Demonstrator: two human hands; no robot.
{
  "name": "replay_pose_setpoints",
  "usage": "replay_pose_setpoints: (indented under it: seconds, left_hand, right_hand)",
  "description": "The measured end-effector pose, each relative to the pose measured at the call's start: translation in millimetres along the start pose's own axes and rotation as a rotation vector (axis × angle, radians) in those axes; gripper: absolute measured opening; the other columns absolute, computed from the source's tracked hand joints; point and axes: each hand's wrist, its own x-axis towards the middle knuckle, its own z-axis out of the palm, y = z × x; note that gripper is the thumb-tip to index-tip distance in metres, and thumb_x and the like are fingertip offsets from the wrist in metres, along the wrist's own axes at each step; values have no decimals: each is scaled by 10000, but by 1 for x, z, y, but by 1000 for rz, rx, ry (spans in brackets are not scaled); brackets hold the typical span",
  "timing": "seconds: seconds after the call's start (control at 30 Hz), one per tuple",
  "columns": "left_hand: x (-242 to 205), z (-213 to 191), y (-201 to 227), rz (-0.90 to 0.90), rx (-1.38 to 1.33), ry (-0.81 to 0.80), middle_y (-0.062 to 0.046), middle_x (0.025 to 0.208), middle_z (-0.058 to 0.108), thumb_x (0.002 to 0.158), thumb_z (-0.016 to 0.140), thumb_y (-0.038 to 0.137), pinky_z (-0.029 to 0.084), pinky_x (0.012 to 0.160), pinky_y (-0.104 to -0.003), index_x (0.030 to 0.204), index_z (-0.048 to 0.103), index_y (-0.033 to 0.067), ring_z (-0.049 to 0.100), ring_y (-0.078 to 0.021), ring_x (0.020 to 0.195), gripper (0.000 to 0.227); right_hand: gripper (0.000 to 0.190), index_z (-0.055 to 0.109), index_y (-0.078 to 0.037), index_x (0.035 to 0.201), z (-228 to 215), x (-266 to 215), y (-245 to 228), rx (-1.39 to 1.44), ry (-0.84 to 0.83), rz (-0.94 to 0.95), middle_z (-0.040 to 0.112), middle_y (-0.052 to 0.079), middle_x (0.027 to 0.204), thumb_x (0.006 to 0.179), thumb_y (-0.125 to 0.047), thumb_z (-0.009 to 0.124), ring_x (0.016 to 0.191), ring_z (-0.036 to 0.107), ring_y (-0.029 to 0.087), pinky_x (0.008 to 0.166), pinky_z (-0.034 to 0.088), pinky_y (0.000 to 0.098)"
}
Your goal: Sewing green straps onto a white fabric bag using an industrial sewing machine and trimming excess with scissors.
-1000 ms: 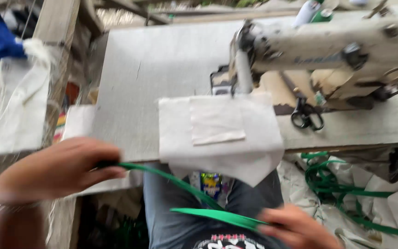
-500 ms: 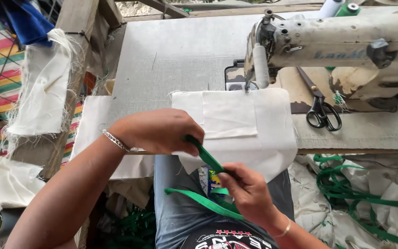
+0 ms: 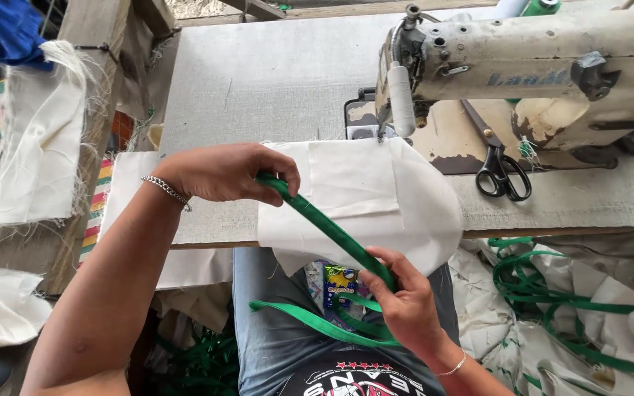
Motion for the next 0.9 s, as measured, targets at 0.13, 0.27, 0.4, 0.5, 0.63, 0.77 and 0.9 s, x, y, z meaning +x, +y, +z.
replay_pose_setpoints:
  seconds: [0.13,0.27,0.4,0.5,0.63,0.77,0.9]
  left_hand:
    - [22,2,1,1,-63,9,10,869,718,965,666,121,477,702,-265,1027,764,108,563,-108,748,117]
    - [51,9,3,-75,-128,186,-19,776,751,1019,620,213,457,596,-255,954,726,75,563,-93,618,186]
    - [86,23,-18,-101,-190,270,-21,760,729,1009,646,205,483,608,-249,919,712,78,585,-88,630,168]
    - [118,39,-35,-96,-242,349,-15,848,735,984,671,213,519,672,-261,957,726,81,612,-99,709,146]
    - [145,54,-36,-113,-216,409,2,722,618,986,676,217,362,586,-271,979,781,104,434,-110,633,154]
    - [160,59,-47,22,-315,436,59,646,477,971,720,227,261,559,-236,956,803,110,323,-71,612,144]
    - [150,51,-37,95,-541,390,68,613,419,963,719,200,225,523,-220,1013,801,87,278,-74,592,148]
  right_hand:
    - [217,716,-18,1095,-6,7,6,157,-76,289,624,47,697,1006,-160,577,473,435,104,417,348,240]
    - [258,645,47,1016,-8,9,19,536,-202,486,648,168,638,1044,-182,528,336,438,163,334,297,233]
    - [237,633,43,1007,-9,6,26,617,-188,478,685,185,689,1044,-167,531,457,548,189,407,429,288]
    - [213,720,33,993,-13,4,28,494,-129,379,704,125,930,1015,-106,561,859,648,216,747,567,322]
    - [216,782,-21,1023,-23,2,28,132,-87,382,627,-1,794,988,-170,631,713,541,123,656,439,263]
    - [190,697,56,1055,-25,4,36,433,-54,468,746,173,928,991,-53,556,669,615,176,438,407,256]
    - [297,664,56,1252,-32,2,49,603,19,527,733,211,851,990,-36,558,549,541,146,412,320,209]
